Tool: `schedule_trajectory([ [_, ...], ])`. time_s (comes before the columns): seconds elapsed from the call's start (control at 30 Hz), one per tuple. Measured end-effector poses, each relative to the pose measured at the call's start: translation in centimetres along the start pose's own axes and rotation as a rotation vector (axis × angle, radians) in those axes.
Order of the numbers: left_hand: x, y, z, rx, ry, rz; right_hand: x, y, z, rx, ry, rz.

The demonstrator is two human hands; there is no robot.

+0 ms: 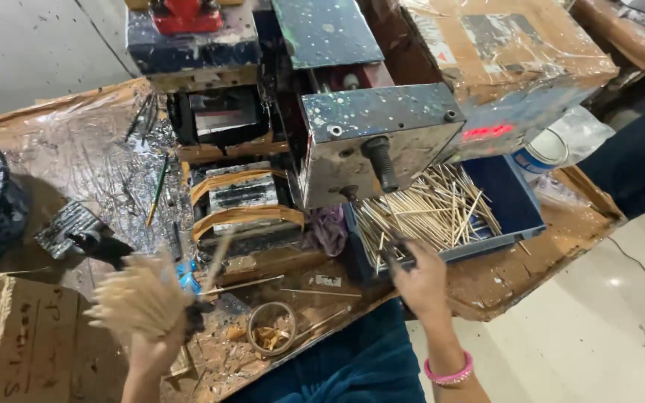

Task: Coat wooden sticks using a machine.

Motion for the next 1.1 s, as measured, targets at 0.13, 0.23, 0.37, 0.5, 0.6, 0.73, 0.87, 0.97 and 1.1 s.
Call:
schedule_trajectory([
  [0.13, 5.7, 0.5, 5.0, 0.377, 0.347, -0.494, 3.2, -0.2, -4.9, 0.463, 0.780, -0.507],
  [0.23, 5.9, 1.2, 11.9, 0.255, 0.155, -0.511, 5.0, 1.8, -7.0, 0.297, 0.995, -0.578],
  [0.37, 1.7, 7.0, 11.5, 0.182, -0.086, -0.188, 5.6, 6.7, -11.5, -0.271, 0.724, -0.491],
  [0.5, 4.1, 12.0, 10.9, 0.120, -0.140, 0.072, 8.1, 9.1, -14.5, -0.494, 0.355, -0.473],
  [0.6, 6.6, 14.0, 8.3, 0.111, -0.136, 0.096, 10.0, 8.3, -13.6, -0.467, 0.142, -0.469],
  [0.73, 9.0, 13.8, 7.0, 0.096, -0.328, 0.215, 11.5, 6.4, -10.7, -0.343, 0.012, -0.456],
  [0.87, 9.5, 14.1, 6.1, 0.098, -0.326, 0.235, 10.7, 6.9, -11.5, -0.352, 0.014, -0.352],
  [0.97, 9.5, 13.6, 7.1, 0.124, -0.428, 0.228, 9.8, 7.7, -13.1, -0.402, 0.086, -0.307],
  [1.1, 9.0, 14.2, 6.4, -0.031, -0.291, 0.254, 11.1, 7.9, -11.9, -0.392, -0.016, -0.359],
])
Point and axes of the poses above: each hand's wrist, its own y-axis towards the middle knuckle, its own x-axis out of the palm, z = x × y, the point moved 2 cm from there along y, towards the middle knuckle, and after that the axes turned 9 degrees about z, right-handed, at the moved point
